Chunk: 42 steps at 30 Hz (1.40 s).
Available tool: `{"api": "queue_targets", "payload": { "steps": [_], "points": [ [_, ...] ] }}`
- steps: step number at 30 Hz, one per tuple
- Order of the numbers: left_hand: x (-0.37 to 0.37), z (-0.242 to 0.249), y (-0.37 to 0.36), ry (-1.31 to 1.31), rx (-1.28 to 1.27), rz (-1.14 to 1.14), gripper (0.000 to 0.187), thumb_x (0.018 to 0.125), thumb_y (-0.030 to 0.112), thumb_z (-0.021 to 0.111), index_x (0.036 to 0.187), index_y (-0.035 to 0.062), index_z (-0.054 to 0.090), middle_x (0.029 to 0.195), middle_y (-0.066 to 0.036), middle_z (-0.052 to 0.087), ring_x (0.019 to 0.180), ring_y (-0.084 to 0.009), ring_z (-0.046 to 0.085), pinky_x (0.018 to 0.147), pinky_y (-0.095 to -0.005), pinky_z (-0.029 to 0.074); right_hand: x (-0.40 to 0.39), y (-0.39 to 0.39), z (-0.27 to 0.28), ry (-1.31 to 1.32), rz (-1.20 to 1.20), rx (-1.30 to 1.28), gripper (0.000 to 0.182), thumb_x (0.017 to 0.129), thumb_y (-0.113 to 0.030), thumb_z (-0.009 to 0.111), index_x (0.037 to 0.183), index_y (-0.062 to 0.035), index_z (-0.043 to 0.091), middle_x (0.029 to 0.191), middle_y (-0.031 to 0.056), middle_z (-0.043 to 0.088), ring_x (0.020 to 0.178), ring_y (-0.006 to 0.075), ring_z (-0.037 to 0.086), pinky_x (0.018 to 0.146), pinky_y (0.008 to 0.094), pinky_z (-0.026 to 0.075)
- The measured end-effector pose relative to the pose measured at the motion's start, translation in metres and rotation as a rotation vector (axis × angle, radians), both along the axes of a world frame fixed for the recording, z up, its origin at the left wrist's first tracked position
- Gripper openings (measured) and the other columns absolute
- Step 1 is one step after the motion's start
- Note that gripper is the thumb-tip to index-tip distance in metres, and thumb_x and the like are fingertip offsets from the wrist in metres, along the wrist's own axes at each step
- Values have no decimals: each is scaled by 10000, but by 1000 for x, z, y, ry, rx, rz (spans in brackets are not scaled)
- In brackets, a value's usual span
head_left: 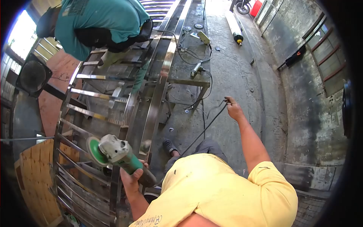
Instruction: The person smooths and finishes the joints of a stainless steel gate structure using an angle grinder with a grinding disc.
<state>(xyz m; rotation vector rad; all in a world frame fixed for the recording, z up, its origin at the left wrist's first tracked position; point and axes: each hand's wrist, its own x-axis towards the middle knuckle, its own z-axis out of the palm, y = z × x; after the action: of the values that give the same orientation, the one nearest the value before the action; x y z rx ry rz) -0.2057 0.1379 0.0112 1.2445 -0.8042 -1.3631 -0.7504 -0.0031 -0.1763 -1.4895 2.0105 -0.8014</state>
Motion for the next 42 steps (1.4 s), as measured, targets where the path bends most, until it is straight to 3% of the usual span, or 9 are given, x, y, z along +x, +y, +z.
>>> {"api": "queue_targets", "payload": {
  "steps": [2, 7, 13, 18, 22, 26, 29, 34, 42],
  "points": [
    [-17, -4, -28, 42, 24, -96, 740, 681, 388, 960, 1171, -21, 586, 943, -137, 705, 812, -248, 722, 774, -397, 605, 4, -20, 22, -93, 50, 49, 417, 913, -63, 495, 1294, -89, 661, 1186, 229, 727, 1147, 407, 677, 963, 441, 541],
    [-75, -23, -70, -31, 139, -164, 558, 712, 122, 940, 1173, -15, 657, 1000, -80, 732, 905, -205, 729, 832, -361, 577, -71, -42, -66, 174, 141, 527, 398, 891, -167, 573, 1239, -40, 716, 1210, 240, 721, 1164, 392, 681, 995, 442, 532],
    [-204, -35, -107, -189, 277, -68, 591, 715, 8, 895, 1250, 0, 644, 1169, -90, 730, 999, -191, 707, 910, -341, 554, -92, -98, -91, 10, 482, 575, 420, 920, -297, 603, 1236, -47, 721, 1212, 233, 722, 1155, 400, 680, 993, 457, 531],
    [-280, -70, -153, -696, 503, -118, 756, 689, 308, 919, 1312, 18, 604, 1088, -193, 758, 1027, -337, 739, 893, -424, 565, -111, -163, -84, 17, 661, 608, 443, 960, -398, 607, 1211, -53, 726, 1228, 228, 716, 1163, 418, 664, 992, 472, 524],
    [-306, -60, -217, -1050, 522, -219, 703, 717, 379, 875, 1293, 81, 606, 1155, -215, 735, 1095, -427, 685, 901, -530, 548, -138, -213, -90, 90, 691, 651, 447, 981, -408, 592, 1237, -62, 714, 1173, 213, 741, 1122, 405, 683, 960, 471, 531],
    [-304, -62, -312, -1196, 274, -375, 660, 744, 379, 840, 1288, 98, 594, 1168, -183, 731, 1096, -406, 689, 902, -523, 546, -143, -242, -102, 5, 456, 738, 423, 983, -389, 625, 1231, -59, 715, 1111, 227, 752, 1047, 410, 711, 905, 475, 553],
    [-316, -82, -403, -1239, 183, -455, 607, 763, 389, 814, 1262, 120, 597, 1172, -170, 734, 1100, -399, 692, 912, -519, 540, -139, -252, -100, 145, 471, 601, 450, 984, -402, 615, 1205, -23, 715, 1183, 254, 720, 1148, 433, 664, 975, 485, 530],
    [-371, -122, -521, -1176, 305, -534, 643, 758, 415, 790, 1249, 54, 585, 1217, -209, 723, 1152, -401, 685, 951, -514, 534, -153, -266, -103, 388, 808, 596, 374, 963, -350, 575, 1153, -64, 725, 1094, 235, 743, 1035, 431, 705, 914, 511, 555],
    [-483, -177, -641, -980, 500, -361, 783, 848, 303, 726, 1500, -13, 430, 1358, -225, 663, 1241, -377, 667, 1027, -473, 543, -194, -382, -44, 662, 1396, 752, 320, 946, -336, 574, 1118, -110, 722, 1083, 198, 753, 1028, 388, 717, 879, 484, 572]
  ]
}}
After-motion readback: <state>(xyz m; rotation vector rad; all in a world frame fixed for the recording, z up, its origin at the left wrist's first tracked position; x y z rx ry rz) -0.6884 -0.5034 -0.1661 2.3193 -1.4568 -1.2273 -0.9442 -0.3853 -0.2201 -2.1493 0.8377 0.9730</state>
